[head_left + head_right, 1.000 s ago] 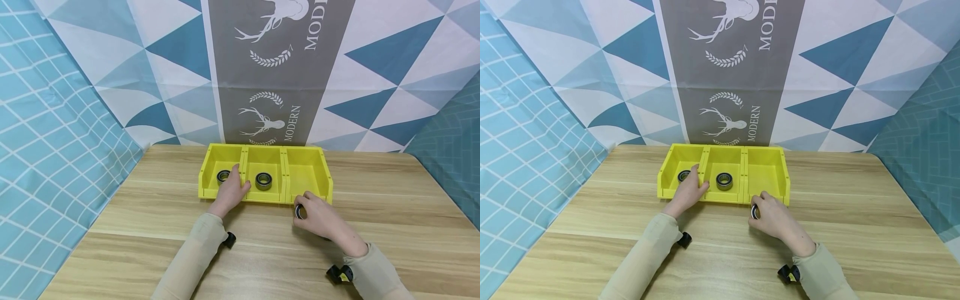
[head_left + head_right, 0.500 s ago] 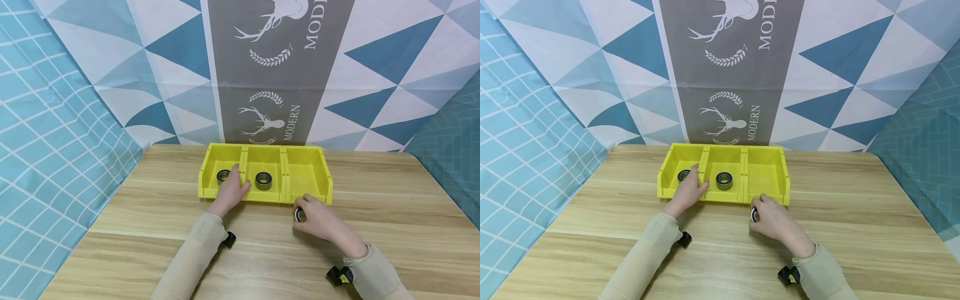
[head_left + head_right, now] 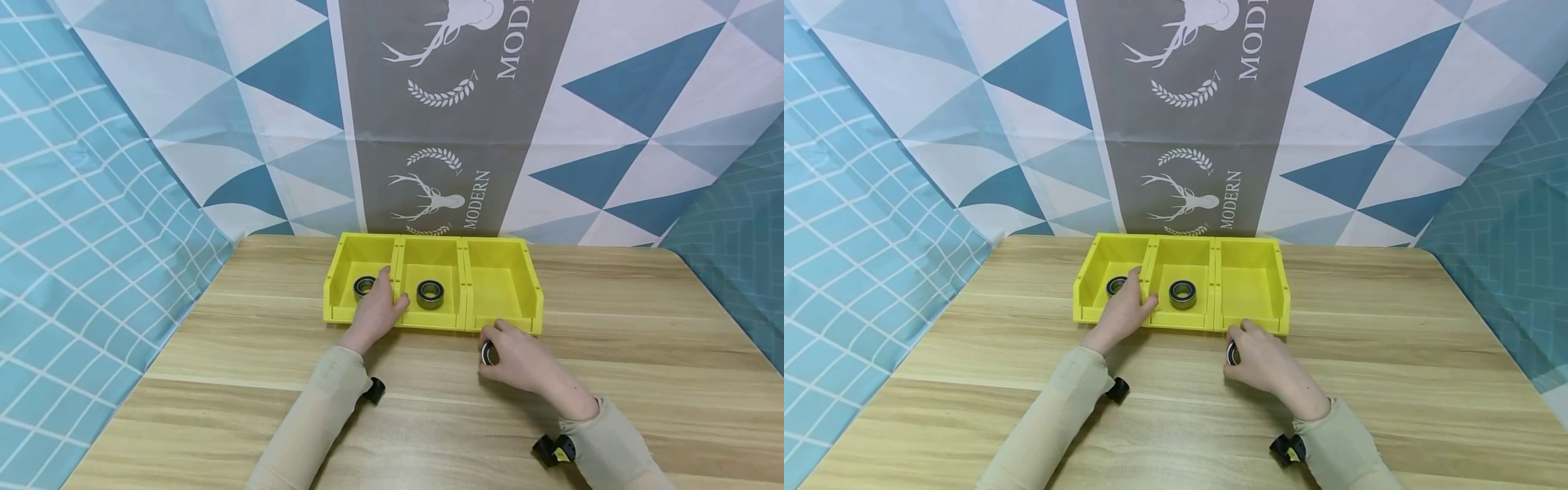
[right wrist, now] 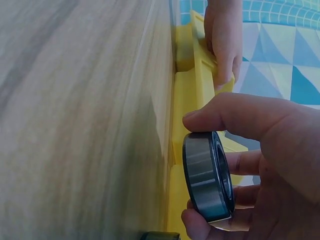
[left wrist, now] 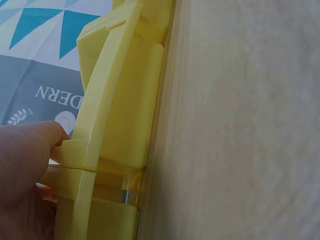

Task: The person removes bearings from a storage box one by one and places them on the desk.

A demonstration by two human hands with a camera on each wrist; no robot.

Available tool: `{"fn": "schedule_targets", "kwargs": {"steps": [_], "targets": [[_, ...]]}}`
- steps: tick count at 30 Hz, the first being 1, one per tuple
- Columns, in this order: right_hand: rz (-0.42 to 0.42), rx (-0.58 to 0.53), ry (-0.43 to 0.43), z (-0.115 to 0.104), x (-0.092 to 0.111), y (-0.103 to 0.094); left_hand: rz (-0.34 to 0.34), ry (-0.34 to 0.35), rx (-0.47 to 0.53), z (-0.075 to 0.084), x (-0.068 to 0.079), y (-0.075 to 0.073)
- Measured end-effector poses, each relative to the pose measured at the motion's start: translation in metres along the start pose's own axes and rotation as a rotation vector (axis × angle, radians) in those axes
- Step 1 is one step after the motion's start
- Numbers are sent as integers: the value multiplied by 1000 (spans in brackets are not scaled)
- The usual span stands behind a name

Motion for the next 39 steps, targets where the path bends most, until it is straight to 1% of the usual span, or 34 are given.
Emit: {"fn": "schedule_targets", "kwargs": {"steps": [9,14,23,29,39], "targets": [[-40,-3,36,2,1,4,-5,-2,4,0,0,1],[-47,-10,46,3,1,5,-4,-2,9,0,1,0],[-39,0,11,0,2,6,2,2,8,0,0,-1],[-37,10,3,-2,2,8,3,6,4,0,0,-1],[-13,19,-45,-5,1,9,7,-7,-11,0,-1,0]]}}
Point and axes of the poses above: each hand's wrist, its own x-axis away from the middle knuckle, its own y-axis out of the palm, z = x × y, the point moved 8 cm from there along -x, towards the middle knuckle, and after that the axes turned 5 degrees about z, right-handed, at the moved point
